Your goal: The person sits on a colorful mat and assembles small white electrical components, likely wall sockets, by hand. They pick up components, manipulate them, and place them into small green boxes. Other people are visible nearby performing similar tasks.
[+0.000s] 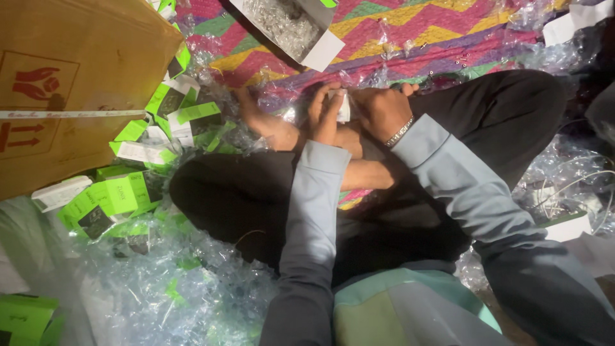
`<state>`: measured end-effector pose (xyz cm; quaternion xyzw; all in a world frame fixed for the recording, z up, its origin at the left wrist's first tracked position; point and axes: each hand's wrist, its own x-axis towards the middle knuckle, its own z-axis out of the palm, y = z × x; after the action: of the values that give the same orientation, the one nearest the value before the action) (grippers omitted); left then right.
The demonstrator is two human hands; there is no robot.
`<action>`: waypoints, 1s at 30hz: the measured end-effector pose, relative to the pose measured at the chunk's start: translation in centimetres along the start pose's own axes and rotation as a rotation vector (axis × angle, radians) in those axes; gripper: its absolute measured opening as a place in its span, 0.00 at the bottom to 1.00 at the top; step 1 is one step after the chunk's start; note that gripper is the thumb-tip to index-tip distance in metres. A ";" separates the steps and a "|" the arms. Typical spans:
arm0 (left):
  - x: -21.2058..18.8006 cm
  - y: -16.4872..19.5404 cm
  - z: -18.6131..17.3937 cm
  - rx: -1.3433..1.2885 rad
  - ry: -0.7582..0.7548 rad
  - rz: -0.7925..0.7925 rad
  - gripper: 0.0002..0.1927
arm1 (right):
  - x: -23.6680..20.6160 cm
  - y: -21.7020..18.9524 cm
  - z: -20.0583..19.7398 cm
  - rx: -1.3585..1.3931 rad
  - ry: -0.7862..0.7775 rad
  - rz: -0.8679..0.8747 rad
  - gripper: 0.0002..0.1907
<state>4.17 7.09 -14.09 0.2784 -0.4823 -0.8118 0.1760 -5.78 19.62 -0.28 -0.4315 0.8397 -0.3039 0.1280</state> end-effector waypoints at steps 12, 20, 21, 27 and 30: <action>-0.2 -0.4 0.4 -0.075 0.011 0.097 0.13 | 0.1 -1.2 0.2 -0.012 -0.072 0.094 0.19; -1.1 -1.1 0.5 -0.126 0.087 0.217 0.14 | -0.2 -0.6 1.7 -0.036 -0.104 0.048 0.11; -1.4 -1.1 0.6 -0.121 0.129 0.261 0.13 | -0.3 -0.3 1.9 -0.101 -0.161 0.055 0.12; -1.5 -0.7 0.4 -0.094 0.264 0.293 0.15 | -0.6 0.9 3.8 -0.253 -0.298 0.062 0.11; -0.4 0.6 -0.7 -0.213 0.497 0.395 0.18 | -0.2 0.9 4.1 -0.306 -0.435 0.056 0.09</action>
<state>4.97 6.55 -13.71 0.3489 -0.3819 -0.7150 0.4702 -4.27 18.58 -4.06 -0.4777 0.8402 -0.0699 0.2468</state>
